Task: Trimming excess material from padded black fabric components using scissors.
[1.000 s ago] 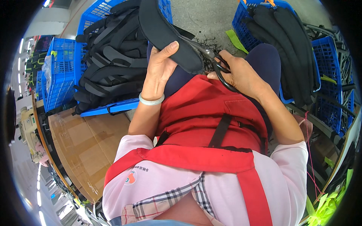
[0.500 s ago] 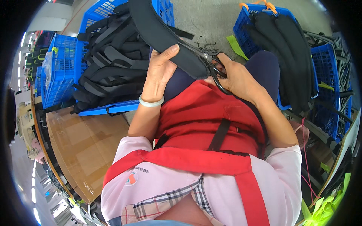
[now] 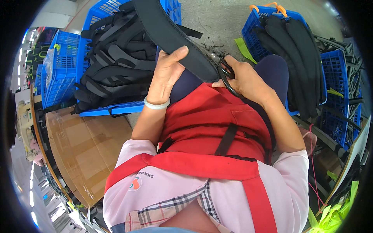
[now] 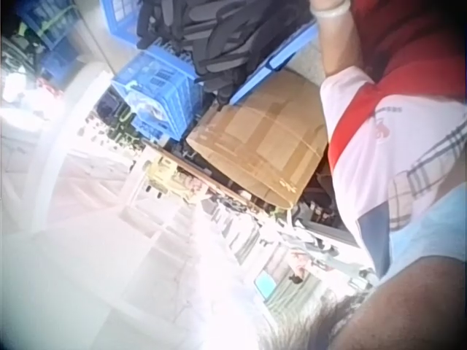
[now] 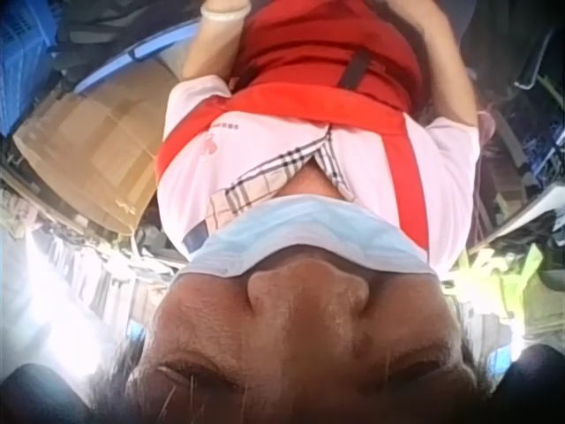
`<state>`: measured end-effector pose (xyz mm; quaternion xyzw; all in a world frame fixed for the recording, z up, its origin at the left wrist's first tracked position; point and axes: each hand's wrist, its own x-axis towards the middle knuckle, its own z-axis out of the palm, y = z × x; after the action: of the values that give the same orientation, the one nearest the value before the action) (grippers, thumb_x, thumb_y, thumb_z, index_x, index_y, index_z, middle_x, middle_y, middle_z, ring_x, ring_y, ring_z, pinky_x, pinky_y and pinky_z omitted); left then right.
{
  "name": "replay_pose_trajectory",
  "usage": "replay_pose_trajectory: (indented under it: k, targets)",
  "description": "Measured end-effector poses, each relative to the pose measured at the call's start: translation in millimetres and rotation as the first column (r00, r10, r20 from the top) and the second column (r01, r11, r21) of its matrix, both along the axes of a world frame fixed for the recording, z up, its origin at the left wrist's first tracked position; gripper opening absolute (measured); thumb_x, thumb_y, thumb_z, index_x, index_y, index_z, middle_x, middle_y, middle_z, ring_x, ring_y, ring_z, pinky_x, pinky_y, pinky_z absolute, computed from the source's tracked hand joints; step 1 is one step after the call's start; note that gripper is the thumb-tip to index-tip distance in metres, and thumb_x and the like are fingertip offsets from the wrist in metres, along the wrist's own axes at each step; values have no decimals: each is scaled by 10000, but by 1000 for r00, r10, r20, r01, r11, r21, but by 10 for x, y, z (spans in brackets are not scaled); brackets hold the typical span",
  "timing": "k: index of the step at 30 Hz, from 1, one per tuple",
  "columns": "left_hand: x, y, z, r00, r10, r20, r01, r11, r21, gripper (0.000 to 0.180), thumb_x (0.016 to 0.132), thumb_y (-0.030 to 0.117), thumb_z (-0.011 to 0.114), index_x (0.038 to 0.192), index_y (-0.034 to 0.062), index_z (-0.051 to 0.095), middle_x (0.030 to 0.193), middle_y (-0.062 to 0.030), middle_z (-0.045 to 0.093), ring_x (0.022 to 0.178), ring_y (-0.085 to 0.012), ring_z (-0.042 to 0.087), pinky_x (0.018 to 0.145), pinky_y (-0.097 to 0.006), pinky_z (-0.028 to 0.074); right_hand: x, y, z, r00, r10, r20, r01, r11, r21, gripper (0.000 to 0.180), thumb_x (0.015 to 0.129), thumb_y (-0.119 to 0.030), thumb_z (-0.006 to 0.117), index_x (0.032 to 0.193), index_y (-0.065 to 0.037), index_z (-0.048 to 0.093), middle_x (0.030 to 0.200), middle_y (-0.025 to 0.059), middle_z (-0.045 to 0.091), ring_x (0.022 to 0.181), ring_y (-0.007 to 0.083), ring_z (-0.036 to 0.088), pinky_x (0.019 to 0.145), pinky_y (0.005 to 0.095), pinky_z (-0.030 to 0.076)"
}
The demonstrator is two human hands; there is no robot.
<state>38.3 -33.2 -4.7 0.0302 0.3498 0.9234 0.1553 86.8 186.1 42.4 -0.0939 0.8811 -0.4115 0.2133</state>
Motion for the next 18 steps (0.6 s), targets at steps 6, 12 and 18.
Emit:
replay_pose_trajectory:
  k: [6,12,18]
  targets:
    - [-27,-107,-54,998,-14,-56,14,1000,8,205,821,-40,686,1004,44,649,968,-56,667,906,-182,654,856,-350,540,4,141,77,991,118,-56,-118,993,6,603,706,-355,824,999,-20,417,755,160,523,658,292,492,631,382,424]
    - [4,-23,-46,999,19,-50,-20,1000,-15,190,799,-58,706,963,27,662,919,-72,682,843,-179,665,786,-318,552,23,32,34,995,89,-40,-88,996,30,527,738,-261,778,1012,-29,393,856,199,558,709,369,553,660,410,432]
    - [22,3,-31,998,11,-69,-10,1000,13,192,796,-70,703,960,23,671,912,-69,686,842,-175,664,791,-314,547,-20,-17,-87,996,75,-56,-74,997,28,473,769,-207,736,1026,-15,388,842,233,579,761,425,556,685,447,429]
